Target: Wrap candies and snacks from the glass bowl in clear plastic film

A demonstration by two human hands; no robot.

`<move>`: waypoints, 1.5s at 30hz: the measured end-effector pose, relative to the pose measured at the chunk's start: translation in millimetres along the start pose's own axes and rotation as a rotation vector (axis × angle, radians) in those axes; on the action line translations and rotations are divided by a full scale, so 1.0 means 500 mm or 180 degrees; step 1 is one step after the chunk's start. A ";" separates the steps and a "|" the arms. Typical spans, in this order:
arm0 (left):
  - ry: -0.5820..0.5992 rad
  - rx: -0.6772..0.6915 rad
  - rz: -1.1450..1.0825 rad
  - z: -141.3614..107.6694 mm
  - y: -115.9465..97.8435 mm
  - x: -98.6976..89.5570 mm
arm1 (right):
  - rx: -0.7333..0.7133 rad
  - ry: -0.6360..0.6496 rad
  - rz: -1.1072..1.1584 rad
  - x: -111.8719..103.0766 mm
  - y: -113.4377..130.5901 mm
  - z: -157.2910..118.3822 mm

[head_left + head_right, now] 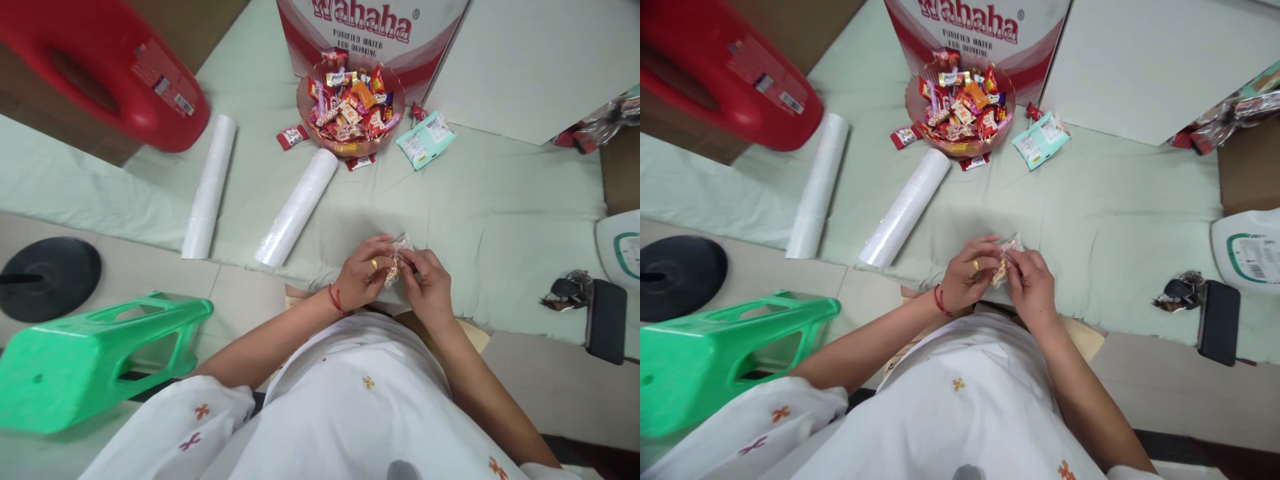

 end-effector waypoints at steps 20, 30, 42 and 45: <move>0.0741 -0.1195 0.1125 0.072 0.101 -0.001 | -0.0597 -0.0516 -0.0412 -0.015 -0.008 -0.061; 0.1013 -0.0765 0.1400 0.042 0.105 -0.001 | -0.0936 -0.0419 -0.0252 -0.008 -0.027 -0.066; 0.1119 0.0205 0.1094 0.000 -0.023 0.009 | -0.0839 -0.0579 -0.0691 -0.017 -0.002 -0.101; 0.1706 -0.0058 0.1556 -0.039 -0.009 0.032 | -0.1017 -0.0034 -0.0805 0.027 -0.001 -0.111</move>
Point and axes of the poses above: each hand's wrist, its own z-axis towards the middle knuckle, its own x-axis out of the palm, y = z × x, the point moved 8 cm from there along z, towards the middle knuckle, and after that the axes turned 9 degrees about -z, right-handed, at the moved point
